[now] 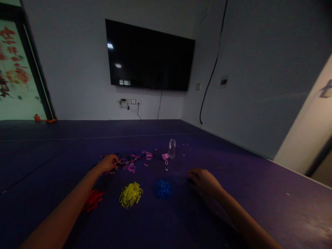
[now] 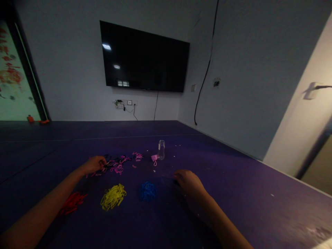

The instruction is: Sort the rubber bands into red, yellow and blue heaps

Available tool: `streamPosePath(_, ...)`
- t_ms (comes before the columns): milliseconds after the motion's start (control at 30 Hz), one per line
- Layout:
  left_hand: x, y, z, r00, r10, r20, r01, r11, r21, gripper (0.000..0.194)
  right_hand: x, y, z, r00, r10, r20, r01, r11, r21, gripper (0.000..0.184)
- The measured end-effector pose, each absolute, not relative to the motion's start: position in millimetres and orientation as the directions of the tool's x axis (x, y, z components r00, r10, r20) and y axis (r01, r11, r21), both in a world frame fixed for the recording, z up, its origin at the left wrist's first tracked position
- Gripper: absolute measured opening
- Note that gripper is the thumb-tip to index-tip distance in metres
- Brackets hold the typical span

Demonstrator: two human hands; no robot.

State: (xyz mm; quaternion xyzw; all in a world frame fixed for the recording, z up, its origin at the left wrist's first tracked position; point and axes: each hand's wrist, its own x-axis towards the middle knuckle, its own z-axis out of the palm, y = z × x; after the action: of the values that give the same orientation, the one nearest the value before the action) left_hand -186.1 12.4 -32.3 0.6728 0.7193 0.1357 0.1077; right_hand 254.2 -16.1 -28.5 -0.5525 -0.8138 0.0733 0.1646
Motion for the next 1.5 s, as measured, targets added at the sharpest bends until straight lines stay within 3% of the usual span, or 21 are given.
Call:
streamPosePath(467,-184.2,10.8,-35.1,-0.133,0.989,0.071,0.905,0.092,0.415,0.025,256.2,-13.5,-32.0,-0.338,0.915,0.221,0.865,0.394,-0.309,0.029)
streamPosePath(867,-176.7,4.5,-27.2,-0.277,0.959,0.057,0.674,0.151,0.723,0.031,257.8,-9.7,-35.8,-0.343,0.911,0.229,0.858,0.403,-0.318,0.029)
streamPosePath(1033,-178.4,3.2,-22.9,-0.261,0.963,0.061,0.750,0.163,0.641,0.023,257.0,-11.4,-34.3,-0.352,0.907,0.230,0.859,0.410,-0.306,0.030)
streamPosePath(1233,-180.2,-2.9,-6.5,-0.115,0.992,-0.049,0.910,0.125,0.395,0.017,256.3,-12.6,-33.3,-0.351,0.914,0.203,0.865,0.399,-0.303,0.032)
streamPosePath(1500,-172.8,-5.8,-6.3,-0.091,0.988,-0.125,0.933,0.129,0.337,0.012,255.9,-12.9,-31.9,-0.360,0.912,0.198,0.864,0.406,-0.297,0.032)
